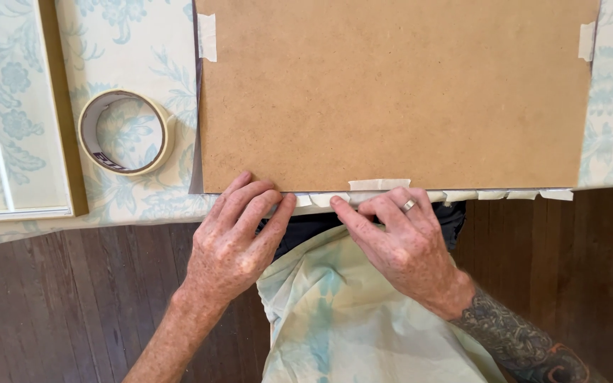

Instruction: Applying small strips of tape to the edges of a backing board to secure it, likely for framing.

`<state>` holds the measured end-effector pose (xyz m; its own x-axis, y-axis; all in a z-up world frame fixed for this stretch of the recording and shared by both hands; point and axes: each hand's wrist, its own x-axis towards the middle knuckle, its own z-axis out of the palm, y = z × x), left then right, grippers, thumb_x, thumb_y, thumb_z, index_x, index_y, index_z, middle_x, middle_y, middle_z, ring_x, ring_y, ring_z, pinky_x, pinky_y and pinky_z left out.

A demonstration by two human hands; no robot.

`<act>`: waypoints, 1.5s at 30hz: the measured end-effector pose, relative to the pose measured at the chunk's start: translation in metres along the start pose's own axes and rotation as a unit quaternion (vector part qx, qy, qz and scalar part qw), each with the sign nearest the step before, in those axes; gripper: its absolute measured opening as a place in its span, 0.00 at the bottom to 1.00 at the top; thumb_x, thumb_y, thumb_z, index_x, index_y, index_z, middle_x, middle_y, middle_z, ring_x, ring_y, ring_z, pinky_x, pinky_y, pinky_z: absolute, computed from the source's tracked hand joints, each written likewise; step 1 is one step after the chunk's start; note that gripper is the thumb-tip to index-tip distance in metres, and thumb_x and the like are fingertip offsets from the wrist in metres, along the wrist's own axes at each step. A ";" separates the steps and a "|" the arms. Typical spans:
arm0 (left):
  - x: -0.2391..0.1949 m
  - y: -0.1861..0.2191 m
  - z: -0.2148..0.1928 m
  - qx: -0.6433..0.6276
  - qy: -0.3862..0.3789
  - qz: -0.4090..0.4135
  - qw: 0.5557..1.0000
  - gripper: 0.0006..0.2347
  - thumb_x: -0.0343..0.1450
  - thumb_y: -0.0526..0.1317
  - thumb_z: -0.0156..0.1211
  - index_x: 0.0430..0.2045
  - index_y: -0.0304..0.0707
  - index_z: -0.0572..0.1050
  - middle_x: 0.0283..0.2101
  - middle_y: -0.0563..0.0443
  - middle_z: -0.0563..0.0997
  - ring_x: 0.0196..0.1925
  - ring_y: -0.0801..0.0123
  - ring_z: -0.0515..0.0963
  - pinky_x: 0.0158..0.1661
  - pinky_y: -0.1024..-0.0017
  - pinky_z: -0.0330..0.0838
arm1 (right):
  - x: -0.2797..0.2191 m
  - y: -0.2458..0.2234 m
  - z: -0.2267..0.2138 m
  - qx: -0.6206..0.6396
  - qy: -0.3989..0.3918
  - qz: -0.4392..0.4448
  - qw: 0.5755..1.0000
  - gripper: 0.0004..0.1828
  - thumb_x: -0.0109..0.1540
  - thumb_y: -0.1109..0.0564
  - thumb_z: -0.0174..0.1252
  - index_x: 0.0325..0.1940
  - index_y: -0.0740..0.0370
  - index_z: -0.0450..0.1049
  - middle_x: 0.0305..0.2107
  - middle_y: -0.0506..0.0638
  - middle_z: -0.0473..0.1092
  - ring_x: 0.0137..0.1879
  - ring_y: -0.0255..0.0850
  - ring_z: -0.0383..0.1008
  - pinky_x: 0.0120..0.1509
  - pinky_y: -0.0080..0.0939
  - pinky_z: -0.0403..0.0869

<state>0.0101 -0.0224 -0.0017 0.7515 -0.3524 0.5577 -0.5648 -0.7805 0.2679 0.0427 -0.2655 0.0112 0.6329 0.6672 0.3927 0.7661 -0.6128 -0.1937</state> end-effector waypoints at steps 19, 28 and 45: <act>0.016 -0.008 -0.018 -0.040 -0.021 0.053 0.998 0.02 0.75 0.27 0.60 0.38 0.26 0.77 0.38 0.42 0.75 0.42 0.55 0.79 0.53 0.51 0.80 | 0.017 0.037 -0.016 0.067 -0.027 -0.065 0.995 0.12 0.61 0.55 0.71 0.47 0.57 0.80 0.37 0.47 0.73 0.40 0.42 0.71 0.54 0.51 0.67; 0.019 -0.065 -0.050 -0.019 -0.106 -0.077 0.991 0.10 0.75 0.33 0.63 0.48 0.30 0.78 0.52 0.39 0.80 0.51 0.51 0.82 0.52 0.56 0.79 | 0.076 0.072 0.002 0.087 -0.158 -0.043 0.983 0.25 0.67 0.54 0.56 0.68 0.62 0.69 0.67 0.65 0.63 0.74 0.58 0.62 0.77 0.62 0.61; 0.009 -0.084 -0.061 0.080 -0.195 -0.012 0.978 0.16 0.78 0.40 0.58 0.60 0.38 0.73 0.69 0.46 0.72 0.72 0.48 0.68 0.69 0.37 0.54 | 0.090 0.046 0.022 -0.009 -0.176 -0.062 0.982 0.35 0.69 0.41 0.54 0.77 0.57 0.61 0.76 0.64 0.52 0.80 0.62 0.52 0.79 0.70 0.53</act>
<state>0.0439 0.0716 0.0292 0.8546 -0.4780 0.2029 -0.5078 -0.8510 0.1340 0.1376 -0.2239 0.0176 0.5361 0.8408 0.0757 0.8401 -0.5225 -0.1458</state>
